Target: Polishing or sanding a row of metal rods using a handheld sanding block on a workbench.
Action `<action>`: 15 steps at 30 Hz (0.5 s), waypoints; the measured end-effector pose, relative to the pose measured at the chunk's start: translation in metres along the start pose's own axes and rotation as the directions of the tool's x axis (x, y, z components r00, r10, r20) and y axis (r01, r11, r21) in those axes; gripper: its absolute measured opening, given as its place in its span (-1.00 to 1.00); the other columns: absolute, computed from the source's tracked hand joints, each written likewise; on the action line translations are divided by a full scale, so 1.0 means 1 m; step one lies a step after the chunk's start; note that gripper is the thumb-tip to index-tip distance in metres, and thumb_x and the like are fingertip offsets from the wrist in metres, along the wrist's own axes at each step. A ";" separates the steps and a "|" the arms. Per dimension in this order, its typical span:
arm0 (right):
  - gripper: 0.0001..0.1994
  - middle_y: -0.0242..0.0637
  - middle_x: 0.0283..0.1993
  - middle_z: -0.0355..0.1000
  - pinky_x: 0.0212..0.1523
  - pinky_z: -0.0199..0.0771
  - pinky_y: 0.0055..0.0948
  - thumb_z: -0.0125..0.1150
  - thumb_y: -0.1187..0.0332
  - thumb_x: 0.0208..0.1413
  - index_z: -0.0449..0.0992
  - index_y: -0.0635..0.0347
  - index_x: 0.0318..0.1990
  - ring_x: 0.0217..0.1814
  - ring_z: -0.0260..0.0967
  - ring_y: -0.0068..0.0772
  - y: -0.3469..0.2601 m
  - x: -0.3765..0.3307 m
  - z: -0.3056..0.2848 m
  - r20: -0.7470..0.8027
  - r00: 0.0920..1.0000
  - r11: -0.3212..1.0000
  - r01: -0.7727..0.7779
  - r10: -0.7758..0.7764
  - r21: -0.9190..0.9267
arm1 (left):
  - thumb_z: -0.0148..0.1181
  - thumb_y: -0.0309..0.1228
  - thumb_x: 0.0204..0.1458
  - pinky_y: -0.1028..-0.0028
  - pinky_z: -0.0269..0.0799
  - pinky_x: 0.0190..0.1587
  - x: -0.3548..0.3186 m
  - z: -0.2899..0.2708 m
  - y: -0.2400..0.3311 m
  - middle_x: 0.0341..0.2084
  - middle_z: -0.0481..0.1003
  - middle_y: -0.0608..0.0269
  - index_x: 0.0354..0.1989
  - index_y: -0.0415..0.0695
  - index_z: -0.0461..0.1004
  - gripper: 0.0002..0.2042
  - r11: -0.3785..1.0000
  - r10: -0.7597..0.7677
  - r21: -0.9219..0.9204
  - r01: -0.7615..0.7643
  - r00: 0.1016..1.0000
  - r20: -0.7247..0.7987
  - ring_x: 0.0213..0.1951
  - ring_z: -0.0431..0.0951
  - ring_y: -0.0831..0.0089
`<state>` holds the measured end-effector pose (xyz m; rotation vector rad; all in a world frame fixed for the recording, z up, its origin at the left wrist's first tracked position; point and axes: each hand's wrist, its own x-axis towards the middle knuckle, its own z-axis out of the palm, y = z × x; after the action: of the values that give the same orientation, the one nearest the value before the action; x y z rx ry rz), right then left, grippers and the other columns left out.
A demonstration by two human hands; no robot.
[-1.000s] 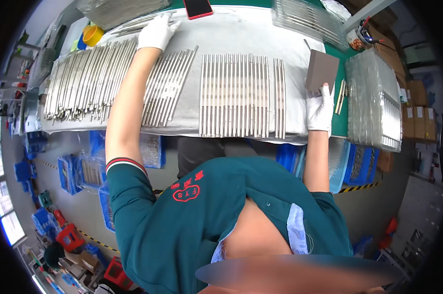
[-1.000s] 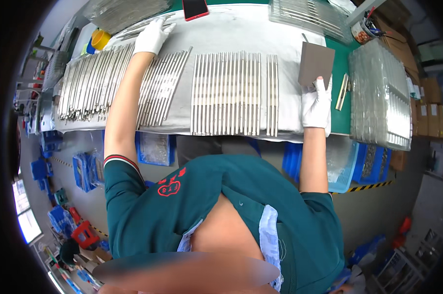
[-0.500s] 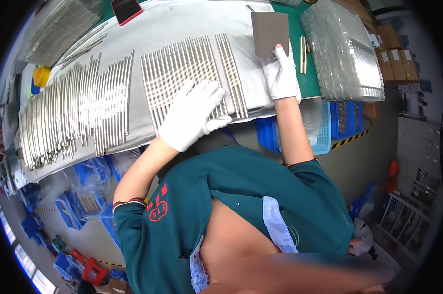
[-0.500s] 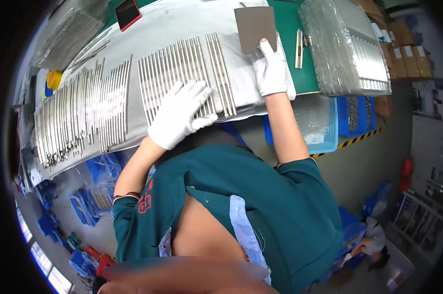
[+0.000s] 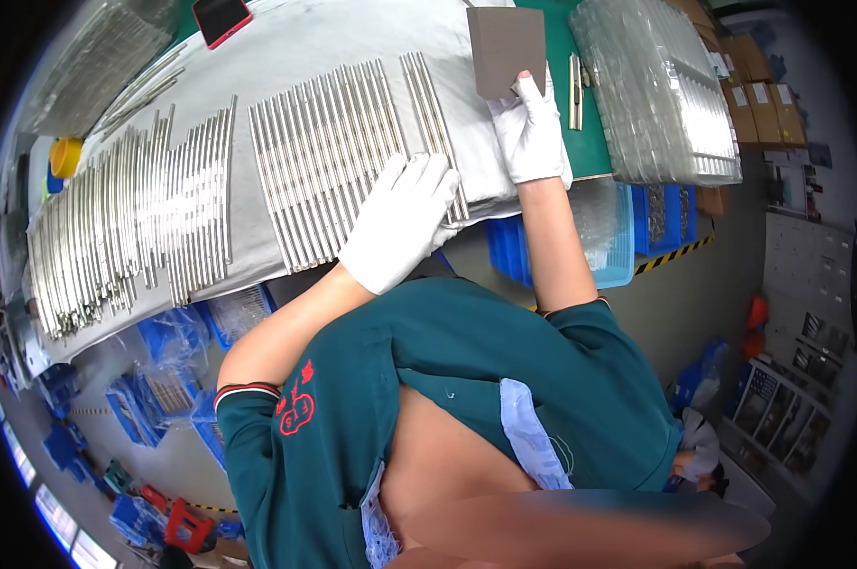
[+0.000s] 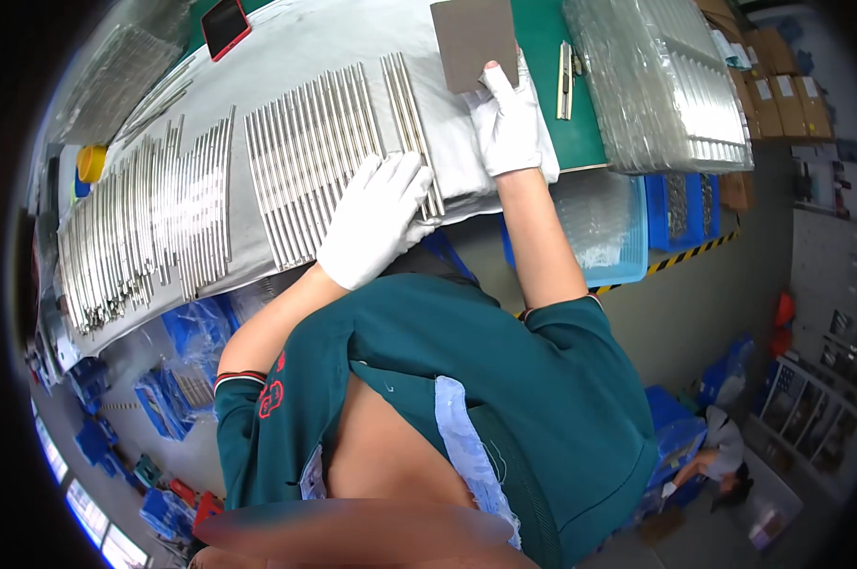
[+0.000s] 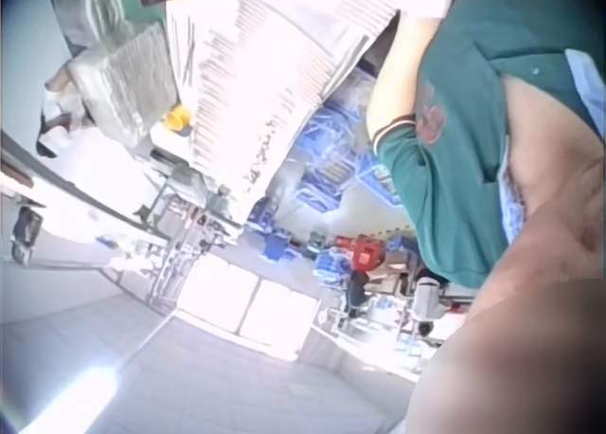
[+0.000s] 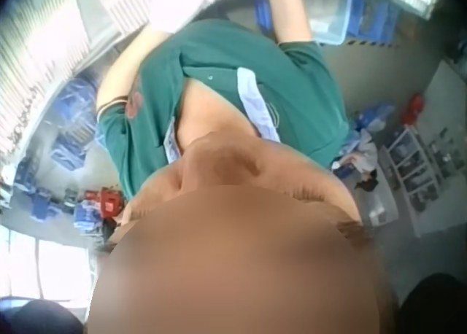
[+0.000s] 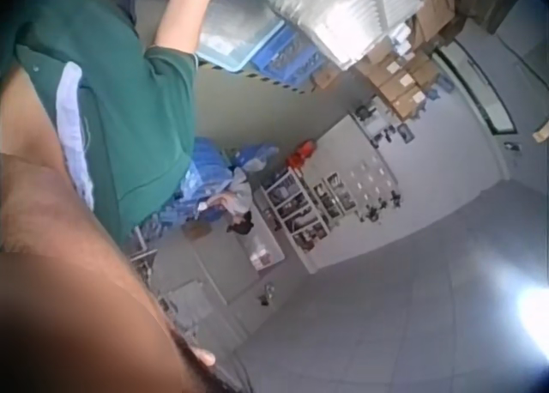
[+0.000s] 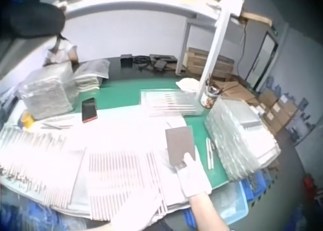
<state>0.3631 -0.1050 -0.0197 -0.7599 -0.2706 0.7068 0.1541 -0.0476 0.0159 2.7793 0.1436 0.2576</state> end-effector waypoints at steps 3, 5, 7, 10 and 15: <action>-0.61 -0.33 0.11 0.42 0.16 0.49 -0.23 0.13 0.42 0.28 0.35 0.07 0.25 0.11 0.41 -0.37 0.000 0.000 0.002 0.006 1.000 1.000 0.010 -0.010 -0.003 | 0.35 -0.31 -0.16 0.16 0.13 0.30 0.000 0.004 0.001 0.09 0.36 -0.06 0.16 -0.28 0.33 -0.35 1.000 -0.001 0.003 0.001 1.000 -0.011 0.18 0.34 0.10; -0.61 -0.33 0.11 0.42 0.16 0.49 -0.23 0.13 0.43 0.28 0.35 0.08 0.25 0.11 0.41 -0.36 0.001 0.001 -0.001 0.011 1.000 1.000 0.010 -0.010 0.001 | 0.34 -0.33 -0.16 0.16 0.13 0.29 0.000 0.008 0.001 0.09 0.35 -0.06 0.16 -0.28 0.34 -0.36 1.000 0.006 0.012 -0.006 1.000 -0.028 0.18 0.34 0.10; -0.61 -0.33 0.11 0.42 0.17 0.49 -0.23 0.13 0.43 0.28 0.35 0.08 0.25 0.11 0.41 -0.36 0.000 0.000 -0.002 0.016 1.000 1.000 0.007 -0.007 0.005 | 0.33 -0.34 -0.17 0.16 0.13 0.29 0.001 0.010 0.002 0.10 0.34 -0.05 0.16 -0.27 0.34 -0.37 1.000 0.012 0.020 -0.011 0.999 -0.044 0.18 0.34 0.10; -0.61 -0.32 0.11 0.42 0.17 0.49 -0.24 0.15 0.43 0.27 0.36 0.10 0.24 0.11 0.41 -0.35 -0.001 -0.001 -0.001 0.002 1.000 1.000 0.001 -0.001 0.007 | 0.33 -0.35 -0.17 0.16 0.14 0.27 0.002 0.011 0.004 0.09 0.34 -0.04 0.16 -0.26 0.33 -0.37 1.000 -0.005 0.000 0.005 1.000 -0.025 0.17 0.34 0.10; -0.63 -0.32 0.10 0.42 0.17 0.50 -0.25 0.17 0.44 0.26 0.38 0.13 0.21 0.11 0.40 -0.37 -0.001 -0.001 0.000 0.011 1.000 1.000 0.014 -0.014 0.015 | 0.28 -0.39 -0.15 0.17 0.17 0.25 0.006 0.017 0.005 0.08 0.35 -0.04 0.13 -0.26 0.34 -0.42 0.999 0.007 0.046 -0.004 0.998 -0.056 0.15 0.35 0.11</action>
<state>0.3625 -0.1059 -0.0192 -0.7393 -0.2801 0.6990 0.1635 -0.0567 0.0027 2.8199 0.1575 0.3380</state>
